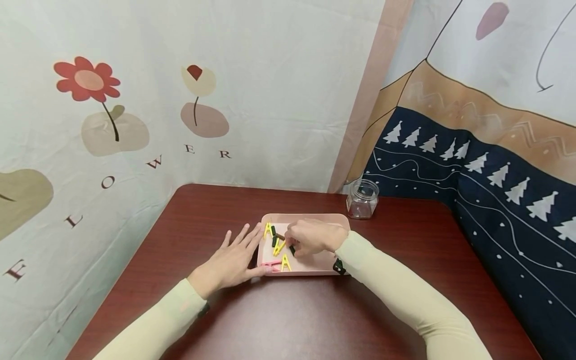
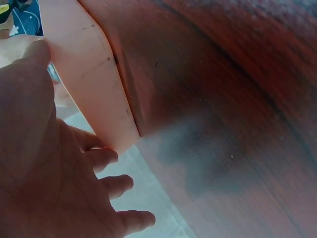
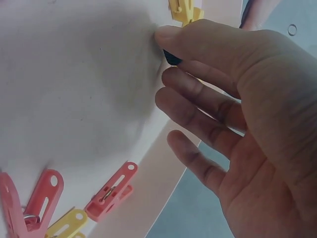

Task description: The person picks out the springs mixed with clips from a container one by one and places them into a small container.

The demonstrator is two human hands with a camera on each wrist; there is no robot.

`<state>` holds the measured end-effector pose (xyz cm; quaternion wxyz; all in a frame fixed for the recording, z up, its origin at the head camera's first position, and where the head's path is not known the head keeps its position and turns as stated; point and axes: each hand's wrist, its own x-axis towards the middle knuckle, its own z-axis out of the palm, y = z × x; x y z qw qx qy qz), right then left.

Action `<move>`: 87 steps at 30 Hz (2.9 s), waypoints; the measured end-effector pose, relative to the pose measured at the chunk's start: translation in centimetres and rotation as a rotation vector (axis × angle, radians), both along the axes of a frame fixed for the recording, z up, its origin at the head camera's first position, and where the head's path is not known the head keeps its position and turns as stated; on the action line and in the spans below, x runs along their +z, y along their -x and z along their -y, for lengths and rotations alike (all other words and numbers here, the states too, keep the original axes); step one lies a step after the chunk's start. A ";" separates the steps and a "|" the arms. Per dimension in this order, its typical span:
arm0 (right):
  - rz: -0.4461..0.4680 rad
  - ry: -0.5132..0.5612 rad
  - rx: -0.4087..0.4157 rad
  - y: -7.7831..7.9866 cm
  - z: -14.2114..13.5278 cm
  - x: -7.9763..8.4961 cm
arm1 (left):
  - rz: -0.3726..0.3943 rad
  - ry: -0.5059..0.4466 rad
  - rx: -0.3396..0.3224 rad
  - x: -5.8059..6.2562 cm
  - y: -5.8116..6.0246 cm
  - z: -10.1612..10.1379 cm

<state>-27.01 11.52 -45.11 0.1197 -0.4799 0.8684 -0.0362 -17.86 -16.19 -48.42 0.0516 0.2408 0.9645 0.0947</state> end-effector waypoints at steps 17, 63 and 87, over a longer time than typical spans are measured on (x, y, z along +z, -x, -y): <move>-0.042 0.064 -0.074 -0.5 -2.6 1.0 | 0.001 -0.018 0.004 -0.1 0.0 0.0; -0.057 0.334 -0.349 -1.4 -10.5 2.8 | 0.021 -0.030 0.010 0.0 -0.3 0.1; -0.092 0.503 -0.531 -0.8 -15.1 2.8 | 0.041 -0.027 0.015 -0.1 -0.1 0.2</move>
